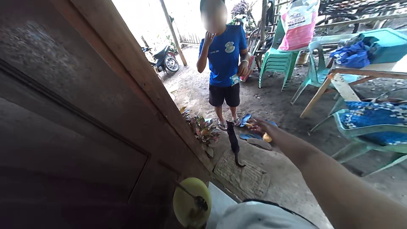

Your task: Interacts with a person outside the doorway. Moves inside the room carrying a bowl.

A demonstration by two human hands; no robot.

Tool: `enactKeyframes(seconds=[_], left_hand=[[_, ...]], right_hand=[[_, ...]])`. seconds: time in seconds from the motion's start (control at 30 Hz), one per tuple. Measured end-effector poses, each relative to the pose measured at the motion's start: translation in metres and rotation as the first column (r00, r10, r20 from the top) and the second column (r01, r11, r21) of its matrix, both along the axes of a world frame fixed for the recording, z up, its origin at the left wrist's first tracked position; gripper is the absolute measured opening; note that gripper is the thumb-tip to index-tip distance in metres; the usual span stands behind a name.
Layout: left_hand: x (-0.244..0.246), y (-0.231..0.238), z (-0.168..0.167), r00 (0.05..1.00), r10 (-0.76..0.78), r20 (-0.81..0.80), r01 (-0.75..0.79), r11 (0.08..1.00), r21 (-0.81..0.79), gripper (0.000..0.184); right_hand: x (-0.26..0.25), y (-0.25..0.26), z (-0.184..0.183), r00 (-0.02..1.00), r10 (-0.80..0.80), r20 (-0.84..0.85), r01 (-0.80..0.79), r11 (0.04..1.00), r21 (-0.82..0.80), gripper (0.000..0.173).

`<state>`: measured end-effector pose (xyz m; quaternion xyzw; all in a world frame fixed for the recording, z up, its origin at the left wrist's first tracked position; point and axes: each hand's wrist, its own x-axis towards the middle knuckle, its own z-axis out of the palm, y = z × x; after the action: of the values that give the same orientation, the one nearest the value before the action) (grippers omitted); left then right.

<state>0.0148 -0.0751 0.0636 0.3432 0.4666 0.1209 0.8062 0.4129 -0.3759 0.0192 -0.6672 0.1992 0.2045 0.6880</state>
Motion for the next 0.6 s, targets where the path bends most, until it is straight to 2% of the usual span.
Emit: enactKeyframes(seconds=[0.1,0.17,0.27,0.4,0.53,0.6], left_hand=[[-0.011,0.025,-0.068,0.990,-0.043,0.135,0.047,0.999,-0.026,0.023],[-0.010,0.032,-0.088,0.991,-0.046,0.124,0.051,0.998,-0.033,0.027],[-0.003,0.030,-0.088,0.991,-0.066,0.116,0.068,0.998,-0.007,0.030],[0.013,0.032,-0.080,0.987,-0.135,0.086,0.129,0.990,0.063,0.032],[0.041,0.029,-0.049,0.971,-0.240,-0.013,0.239,0.955,0.175,0.036],[0.054,0.028,-0.033,0.963,-0.268,-0.015,0.266,0.942,0.206,0.040]], right_hand=[[0.016,0.011,-0.001,1.000,0.000,-0.026,0.000,1.000,-0.003,0.045],[0.024,0.015,-0.004,1.000,0.028,-0.012,-0.029,1.000,-0.005,0.045],[0.033,0.013,-0.009,0.989,0.141,0.044,-0.139,0.989,-0.044,0.045],[0.018,0.021,0.004,0.995,0.058,0.085,-0.056,0.998,-0.024,0.045],[0.032,0.007,0.000,0.987,0.139,0.075,-0.134,0.989,-0.068,0.046],[0.036,0.009,0.002,0.995,0.095,0.021,-0.094,0.994,-0.054,0.048]])
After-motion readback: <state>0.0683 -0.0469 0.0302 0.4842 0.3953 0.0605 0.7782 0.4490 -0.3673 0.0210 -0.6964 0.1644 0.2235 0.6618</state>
